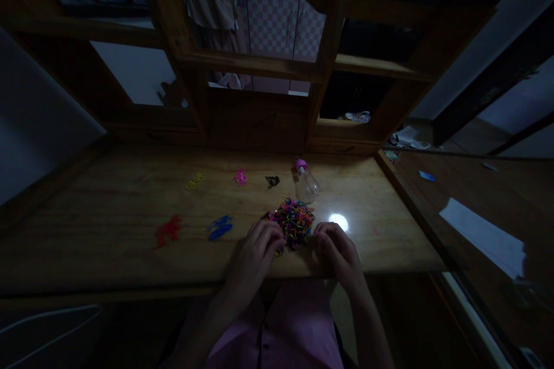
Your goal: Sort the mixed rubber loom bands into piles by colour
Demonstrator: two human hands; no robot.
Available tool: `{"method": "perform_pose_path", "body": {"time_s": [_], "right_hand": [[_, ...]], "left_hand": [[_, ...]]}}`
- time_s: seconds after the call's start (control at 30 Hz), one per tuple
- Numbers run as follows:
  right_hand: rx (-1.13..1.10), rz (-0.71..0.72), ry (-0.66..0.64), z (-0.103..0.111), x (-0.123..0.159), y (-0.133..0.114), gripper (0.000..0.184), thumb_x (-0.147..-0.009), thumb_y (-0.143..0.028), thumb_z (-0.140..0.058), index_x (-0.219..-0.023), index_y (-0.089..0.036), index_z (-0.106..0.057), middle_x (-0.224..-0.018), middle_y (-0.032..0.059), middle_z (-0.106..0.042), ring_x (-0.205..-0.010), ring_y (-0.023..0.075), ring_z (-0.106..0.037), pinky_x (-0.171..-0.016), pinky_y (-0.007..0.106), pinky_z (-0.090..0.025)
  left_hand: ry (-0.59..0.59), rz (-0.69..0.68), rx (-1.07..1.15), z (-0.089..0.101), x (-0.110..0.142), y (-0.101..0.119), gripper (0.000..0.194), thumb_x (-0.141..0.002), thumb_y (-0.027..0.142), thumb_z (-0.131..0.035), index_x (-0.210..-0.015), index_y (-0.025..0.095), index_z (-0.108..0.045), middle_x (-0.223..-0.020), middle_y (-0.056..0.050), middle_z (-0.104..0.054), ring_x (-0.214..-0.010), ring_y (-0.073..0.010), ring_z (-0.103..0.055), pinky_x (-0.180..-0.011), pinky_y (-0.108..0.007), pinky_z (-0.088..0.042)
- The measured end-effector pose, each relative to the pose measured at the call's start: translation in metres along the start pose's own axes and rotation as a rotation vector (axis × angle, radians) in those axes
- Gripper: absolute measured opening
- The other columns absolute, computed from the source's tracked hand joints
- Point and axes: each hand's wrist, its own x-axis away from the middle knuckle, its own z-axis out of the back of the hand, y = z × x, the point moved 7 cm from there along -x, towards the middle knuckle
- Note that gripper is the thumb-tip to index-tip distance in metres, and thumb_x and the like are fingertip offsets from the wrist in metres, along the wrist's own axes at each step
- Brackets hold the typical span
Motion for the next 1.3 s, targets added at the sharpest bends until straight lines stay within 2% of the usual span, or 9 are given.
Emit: {"method": "perform_pose_path", "body": {"time_s": [0.13,0.23,0.33,0.43,0.63,0.77,0.9,1.13,1.3], "right_hand": [[-0.015,0.028,-0.007,0.000,-0.001,0.001,0.019,-0.091,-0.040,-0.054,-0.089,-0.021,-0.058,-0.098,0.0062,-0.063,-0.089,0.0187,-0.059,-0.080,0.030,-0.048],[-0.035,0.011,-0.009,0.000,-0.002,0.004,0.019,-0.091,-0.039,-0.054,-0.089,-0.021,-0.058,-0.097,0.0063,-0.063,-0.087,0.0187,-0.059,-0.078,0.030,-0.048],[-0.037,0.005,-0.005,0.000,-0.001,0.004,0.020,-0.090,-0.040,-0.055,-0.087,-0.020,-0.058,-0.092,0.0059,-0.063,-0.085,0.0189,-0.059,-0.076,0.030,-0.049],[-0.027,-0.012,0.011,0.000,-0.001,0.004,0.021,-0.089,-0.041,-0.057,-0.087,-0.020,-0.058,-0.089,0.0056,-0.062,-0.080,0.0177,-0.058,-0.071,0.029,-0.049],[-0.041,-0.027,0.047,0.002,-0.001,0.008,0.021,-0.087,-0.041,-0.060,-0.087,-0.020,-0.060,-0.089,0.0050,-0.063,-0.081,0.0175,-0.058,-0.071,0.028,-0.049],[-0.068,-0.028,0.052,0.002,-0.001,0.010,0.018,-0.086,-0.038,-0.062,-0.086,-0.020,-0.060,-0.089,0.0039,-0.062,-0.081,0.0168,-0.058,-0.072,0.027,-0.047],[-0.084,-0.035,0.056,0.002,-0.001,0.009,0.016,-0.086,-0.036,-0.062,-0.086,-0.020,-0.060,-0.091,0.0038,-0.063,-0.080,0.0160,-0.058,-0.072,0.027,-0.047],[-0.080,-0.059,0.071,0.002,0.000,0.009,0.017,-0.086,-0.036,-0.063,-0.087,-0.019,-0.061,-0.090,0.0040,-0.063,-0.078,0.0159,-0.059,-0.068,0.026,-0.047],[-0.058,-0.054,0.075,0.002,-0.002,0.010,0.018,-0.086,-0.037,-0.062,-0.087,-0.019,-0.061,-0.088,0.0041,-0.064,-0.078,0.0161,-0.060,-0.068,0.026,-0.048]], "left_hand": [[0.126,0.232,0.284,0.007,-0.003,-0.026,0.013,-0.093,0.031,-0.050,-0.089,0.021,-0.057,-0.099,-0.003,-0.065,-0.098,-0.0179,-0.060,-0.089,-0.032,-0.046],[0.229,0.395,0.581,0.007,-0.004,-0.045,0.016,-0.088,0.034,-0.060,-0.089,0.018,-0.058,-0.084,-0.001,-0.067,-0.084,-0.0148,-0.064,-0.079,-0.027,-0.050],[0.288,0.501,0.978,0.003,-0.006,-0.056,0.020,-0.080,0.027,-0.070,-0.093,0.016,-0.060,-0.085,-0.001,-0.069,-0.080,-0.0121,-0.067,-0.077,-0.022,-0.053],[0.284,0.582,1.259,-0.001,-0.008,-0.058,0.017,-0.079,0.017,-0.069,-0.095,0.013,-0.064,-0.094,-0.005,-0.071,-0.085,-0.0118,-0.069,-0.083,-0.020,-0.055],[0.222,0.653,1.442,-0.001,-0.007,-0.051,0.026,-0.087,0.010,-0.049,-0.107,0.008,-0.066,-0.120,-0.014,-0.066,-0.116,-0.0203,-0.061,-0.099,-0.026,-0.052],[0.169,0.576,1.436,0.001,-0.008,-0.043,0.033,-0.082,0.003,-0.052,-0.111,0.007,-0.066,-0.127,-0.015,-0.063,-0.124,-0.0230,-0.054,-0.108,-0.029,-0.044],[0.175,0.507,1.296,0.002,-0.010,-0.039,0.033,-0.080,0.009,-0.063,-0.112,0.010,-0.066,-0.125,-0.013,-0.064,-0.122,-0.0232,-0.056,-0.110,-0.030,-0.041],[0.184,0.424,0.828,0.003,-0.013,-0.037,0.030,-0.085,0.030,-0.064,-0.111,0.016,-0.068,-0.117,-0.011,-0.069,-0.111,-0.0238,-0.063,-0.104,-0.038,-0.046],[0.179,0.307,0.494,0.008,-0.016,-0.027,0.025,-0.088,0.033,-0.058,-0.108,0.024,-0.071,-0.127,-0.005,-0.064,-0.127,-0.0228,-0.051,-0.112,-0.039,-0.035]]}}
